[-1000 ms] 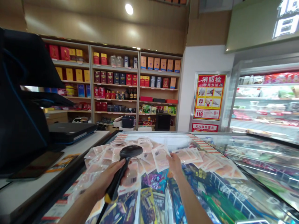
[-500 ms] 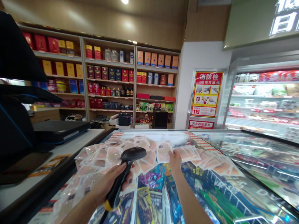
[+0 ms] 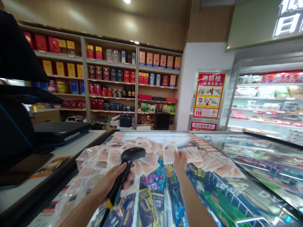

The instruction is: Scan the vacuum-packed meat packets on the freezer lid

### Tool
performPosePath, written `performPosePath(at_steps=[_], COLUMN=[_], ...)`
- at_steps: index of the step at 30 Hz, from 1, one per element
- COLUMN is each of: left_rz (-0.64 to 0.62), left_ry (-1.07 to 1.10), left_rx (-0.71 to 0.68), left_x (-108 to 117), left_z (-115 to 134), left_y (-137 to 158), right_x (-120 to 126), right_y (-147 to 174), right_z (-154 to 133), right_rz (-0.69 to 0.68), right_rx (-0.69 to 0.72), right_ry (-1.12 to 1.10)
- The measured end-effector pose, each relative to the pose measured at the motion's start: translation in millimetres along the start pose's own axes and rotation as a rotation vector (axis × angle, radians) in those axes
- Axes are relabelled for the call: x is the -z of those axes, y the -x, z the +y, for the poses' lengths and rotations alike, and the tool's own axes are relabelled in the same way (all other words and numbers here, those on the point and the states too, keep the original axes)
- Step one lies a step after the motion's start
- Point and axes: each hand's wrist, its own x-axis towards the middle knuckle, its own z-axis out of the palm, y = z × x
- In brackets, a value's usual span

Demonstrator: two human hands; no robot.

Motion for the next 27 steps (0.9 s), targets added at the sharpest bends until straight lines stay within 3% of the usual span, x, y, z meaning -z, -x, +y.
performPosePath(at_steps=[6,12,18,21,24,27], left_rz=[0.170,0.169,0.194,0.192,0.199,0.214], left_ry=[-0.057,-0.053,-0.044,-0.046,-0.046,-0.060], left_rx=[0.010,-0.007,-0.016,-0.016,-0.011,-0.009], left_x=[9.2,16.8,19.0,18.8,18.3,17.0], left_z=[5.1,4.2,4.5,5.0,5.0,4.9], left_y=[-3.7,-8.2,-8.6,-7.8,-7.0,-5.4], right_x=[21.7,30.6,37.4,30.8,20.3,15.1], right_y=[-14.2,-23.3,-27.9,-18.4,-5.1,-0.4], right_z=[-11.9,-8.6,-5.4,-7.5,-6.6,-1.2], right_rz=[-0.002,-0.055,-0.054,-0.001,-0.204,-0.369], right_rx=[0.064,0.006,0.124,0.281,0.463,0.445], right_ry=[0.464,0.837,0.980,0.971,0.978,1.015])
